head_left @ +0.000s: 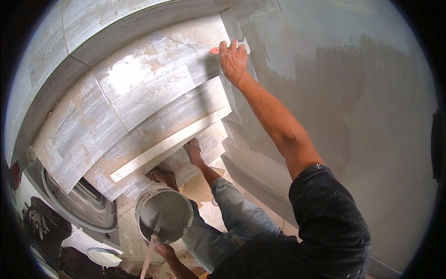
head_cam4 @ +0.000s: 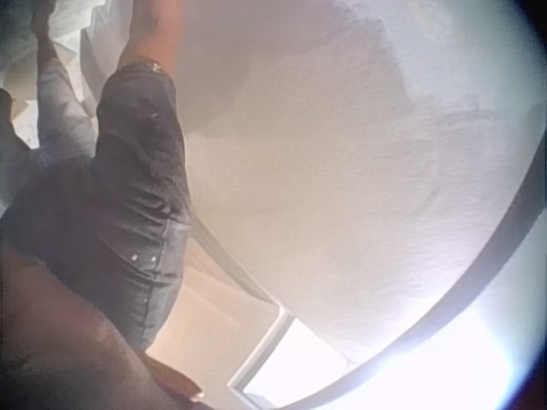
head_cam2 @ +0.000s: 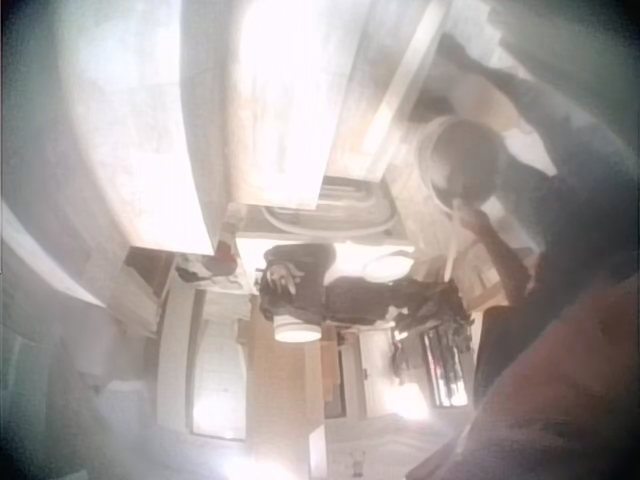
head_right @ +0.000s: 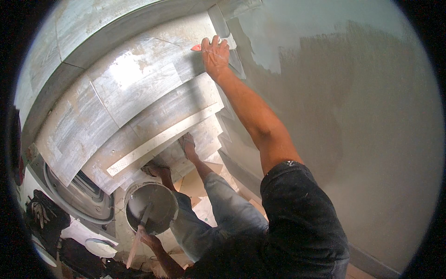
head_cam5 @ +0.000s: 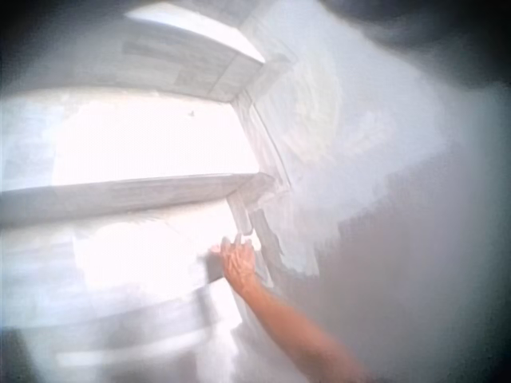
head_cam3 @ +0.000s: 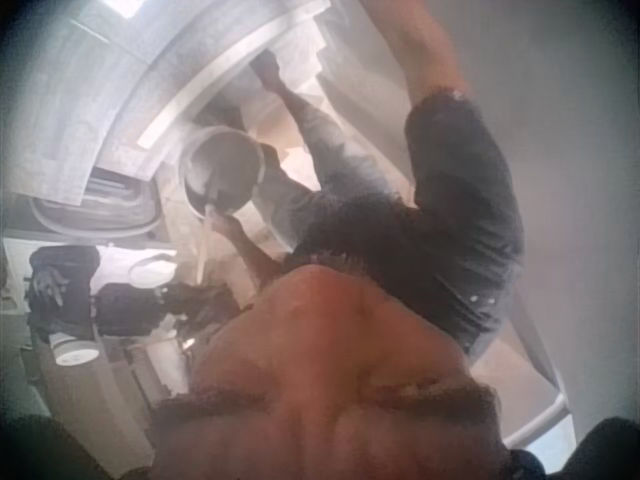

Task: The person applies plaster to the side of a set of stairs using a brush, while holding a bucket of plaster in their other hand.

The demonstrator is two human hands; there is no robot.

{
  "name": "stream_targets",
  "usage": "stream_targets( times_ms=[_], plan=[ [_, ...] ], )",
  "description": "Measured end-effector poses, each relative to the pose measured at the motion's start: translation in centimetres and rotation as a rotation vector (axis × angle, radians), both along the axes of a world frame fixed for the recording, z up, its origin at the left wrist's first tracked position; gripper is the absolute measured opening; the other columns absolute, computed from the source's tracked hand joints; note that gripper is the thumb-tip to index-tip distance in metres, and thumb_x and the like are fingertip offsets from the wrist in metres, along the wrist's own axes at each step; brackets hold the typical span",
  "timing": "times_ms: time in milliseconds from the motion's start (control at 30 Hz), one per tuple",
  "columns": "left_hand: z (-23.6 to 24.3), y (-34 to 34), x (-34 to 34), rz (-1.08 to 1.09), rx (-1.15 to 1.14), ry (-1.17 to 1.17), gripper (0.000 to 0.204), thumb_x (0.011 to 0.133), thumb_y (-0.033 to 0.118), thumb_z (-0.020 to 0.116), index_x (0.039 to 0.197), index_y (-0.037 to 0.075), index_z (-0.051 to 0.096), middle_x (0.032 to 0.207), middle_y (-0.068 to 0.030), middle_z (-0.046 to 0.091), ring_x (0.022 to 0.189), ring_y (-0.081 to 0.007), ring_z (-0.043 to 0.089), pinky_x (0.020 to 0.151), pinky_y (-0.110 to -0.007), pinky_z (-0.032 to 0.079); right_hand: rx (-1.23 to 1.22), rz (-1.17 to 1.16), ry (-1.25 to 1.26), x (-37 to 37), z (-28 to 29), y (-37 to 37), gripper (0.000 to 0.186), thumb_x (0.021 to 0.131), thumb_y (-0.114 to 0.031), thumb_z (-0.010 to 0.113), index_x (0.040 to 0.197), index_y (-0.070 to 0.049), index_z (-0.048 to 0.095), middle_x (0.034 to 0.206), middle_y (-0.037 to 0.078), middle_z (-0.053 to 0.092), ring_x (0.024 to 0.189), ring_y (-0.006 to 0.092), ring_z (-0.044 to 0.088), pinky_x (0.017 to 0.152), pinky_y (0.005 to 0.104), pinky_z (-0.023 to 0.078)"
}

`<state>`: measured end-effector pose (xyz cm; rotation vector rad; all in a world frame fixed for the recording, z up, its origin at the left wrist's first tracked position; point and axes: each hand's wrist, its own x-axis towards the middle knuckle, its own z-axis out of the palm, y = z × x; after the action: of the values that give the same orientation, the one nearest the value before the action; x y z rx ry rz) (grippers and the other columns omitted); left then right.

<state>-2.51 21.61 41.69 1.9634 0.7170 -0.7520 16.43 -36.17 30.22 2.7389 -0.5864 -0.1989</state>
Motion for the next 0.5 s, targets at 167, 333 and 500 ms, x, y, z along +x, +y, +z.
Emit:
stream_targets(
  times_ms=[167,333,500],
  plan=[
    [-2.8,3.5,-2.8,0.066,-0.016,-0.004,0.07,0.095,0.042,0.049,0.132,-0.016,0.039,0.127,-0.0312,0.05,0.112,-0.0359,0.049,0.101,-0.045,0.035,0.026,-0.01,0.017,-1.0,0.5,0.5,0.013,0.087,-0.011,0.052,0.099,-0.004,0.051,0.099,0.021,0.052,0.085,0.0364,0.055,0.072,0.0463,0.049],
    [-2.6,3.4,-2.8,0.077,-0.043,-0.019,0.073,0.094,0.042,0.05,0.136,-0.015,0.035,0.134,-0.0323,0.044,0.12,-0.0382,0.045,0.106,-0.045,0.031,0.027,-0.02,0.013,-2.4,0.3,0.5,0.012,0.087,-0.01,0.052,0.097,-0.004,0.052,0.098,0.02,0.052,0.083,0.0356,0.055,0.071,0.0466,0.048],
    [-1.4,2.8,-1.8,0.007,-0.006,0.039,0.07,0.096,0.039,0.048,0.135,-0.017,0.035,0.127,-0.0332,0.049,0.113,-0.0369,0.048,0.103,-0.044,0.033,0.029,-0.008,0.002,-4.0,0.4,1.0,0.012,0.086,-0.01,0.051,0.097,-0.004,0.051,0.097,0.02,0.052,0.082,0.0355,0.055,0.071,0.0468,0.047]
  ],
)
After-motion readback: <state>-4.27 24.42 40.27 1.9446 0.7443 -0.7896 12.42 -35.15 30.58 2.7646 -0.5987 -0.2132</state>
